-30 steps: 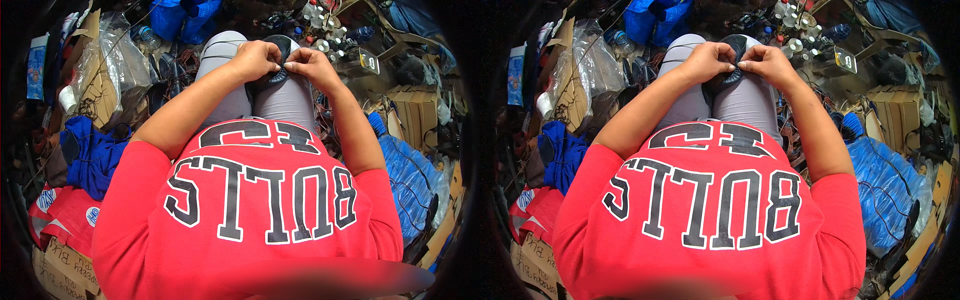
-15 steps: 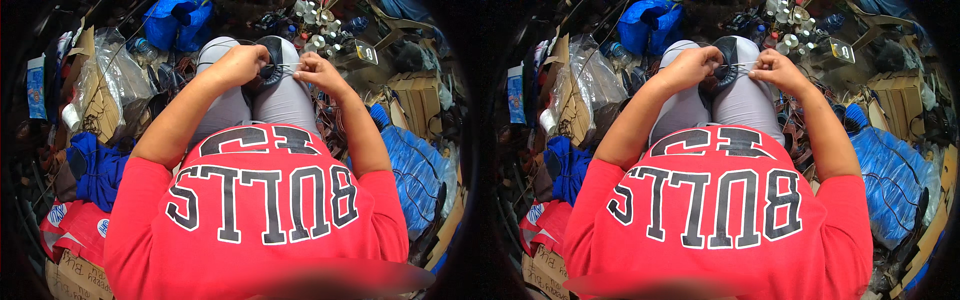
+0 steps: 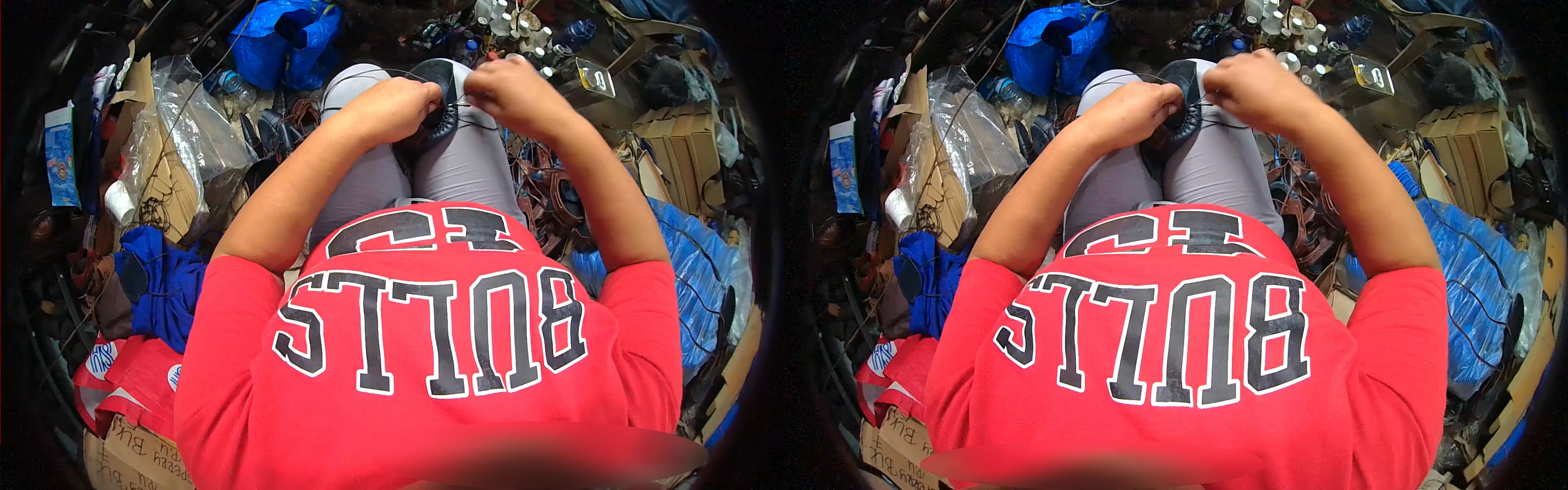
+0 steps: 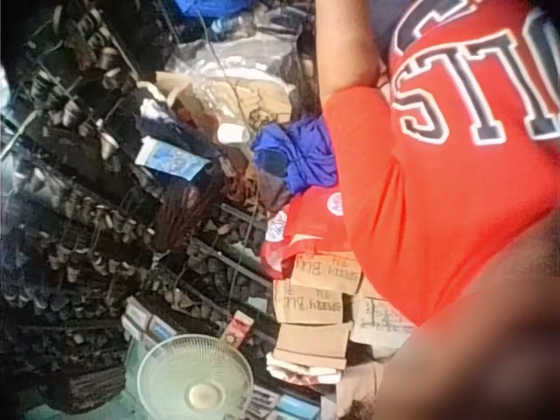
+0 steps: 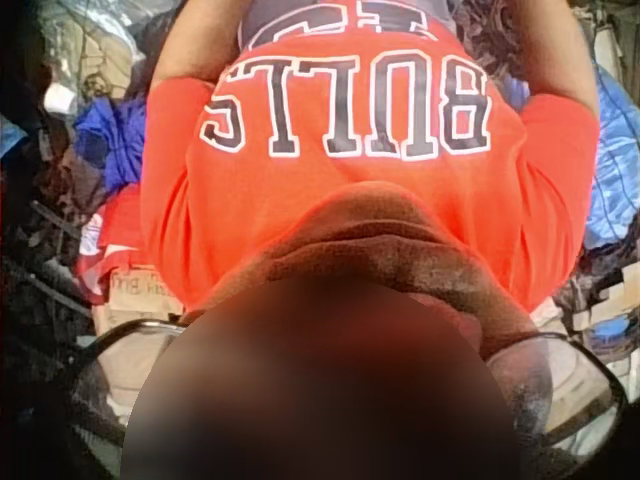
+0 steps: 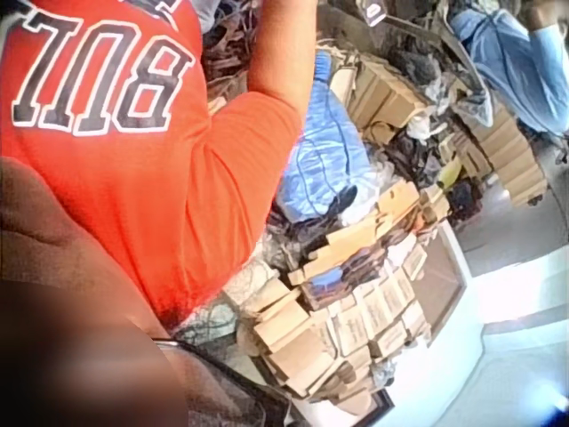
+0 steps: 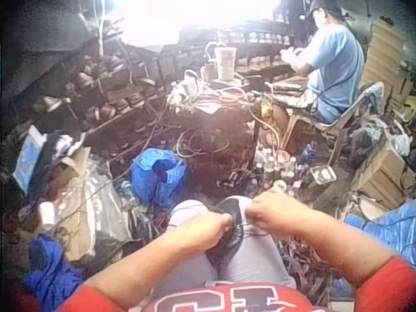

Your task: Hand stitching and sewing components of a black shoe.

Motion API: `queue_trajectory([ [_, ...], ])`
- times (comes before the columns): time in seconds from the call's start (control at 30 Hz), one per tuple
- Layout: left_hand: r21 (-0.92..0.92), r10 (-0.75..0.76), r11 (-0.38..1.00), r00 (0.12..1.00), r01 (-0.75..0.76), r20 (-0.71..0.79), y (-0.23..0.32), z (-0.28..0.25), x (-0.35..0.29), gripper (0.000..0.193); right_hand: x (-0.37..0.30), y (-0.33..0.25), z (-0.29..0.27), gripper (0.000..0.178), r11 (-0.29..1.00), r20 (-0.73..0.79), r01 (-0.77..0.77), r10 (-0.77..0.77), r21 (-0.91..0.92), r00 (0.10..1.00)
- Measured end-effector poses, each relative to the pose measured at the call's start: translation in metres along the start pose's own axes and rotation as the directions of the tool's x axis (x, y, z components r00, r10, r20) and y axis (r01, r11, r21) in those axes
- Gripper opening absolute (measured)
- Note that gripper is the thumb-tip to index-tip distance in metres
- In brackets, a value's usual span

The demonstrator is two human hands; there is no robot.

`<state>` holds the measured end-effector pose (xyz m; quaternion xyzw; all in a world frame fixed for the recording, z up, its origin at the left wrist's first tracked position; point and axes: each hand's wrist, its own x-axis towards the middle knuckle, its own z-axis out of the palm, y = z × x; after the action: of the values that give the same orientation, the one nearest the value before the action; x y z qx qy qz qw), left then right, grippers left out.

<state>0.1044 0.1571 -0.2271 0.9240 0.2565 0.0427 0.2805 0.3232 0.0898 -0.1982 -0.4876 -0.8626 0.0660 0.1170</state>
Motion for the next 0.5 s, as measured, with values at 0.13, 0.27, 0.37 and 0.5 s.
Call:
queue_trajectory([
  [0.13,0.061,0.119,0.991,0.992,-0.117,-0.037,-0.015,-0.002,-0.012,0.01,0.01,-0.011,0.008,0.007,0.998,0.246,-0.034,0.048,-0.06,0.968],
  [0.27,0.222,0.055,0.975,0.991,-0.026,-0.126,-0.03,-0.038,-0.062,0.006,-0.022,0.015,-0.005,0.005,0.985,0.163,-0.121,0.14,-0.121,0.977],
  [0.37,-0.304,-0.27,0.935,0.923,0.184,-0.273,-0.028,-0.071,-0.094,0.006,-0.038,0.024,-0.021,0.012,0.602,0.213,-0.664,0.649,0.445,0.731],
  [0.5,-0.67,-0.082,0.698,0.901,-0.253,-0.426,0.011,-0.079,-0.065,0.008,0.01,0.0,-0.019,0.025,0.255,-0.025,-0.132,0.534,0.958,0.845],
])
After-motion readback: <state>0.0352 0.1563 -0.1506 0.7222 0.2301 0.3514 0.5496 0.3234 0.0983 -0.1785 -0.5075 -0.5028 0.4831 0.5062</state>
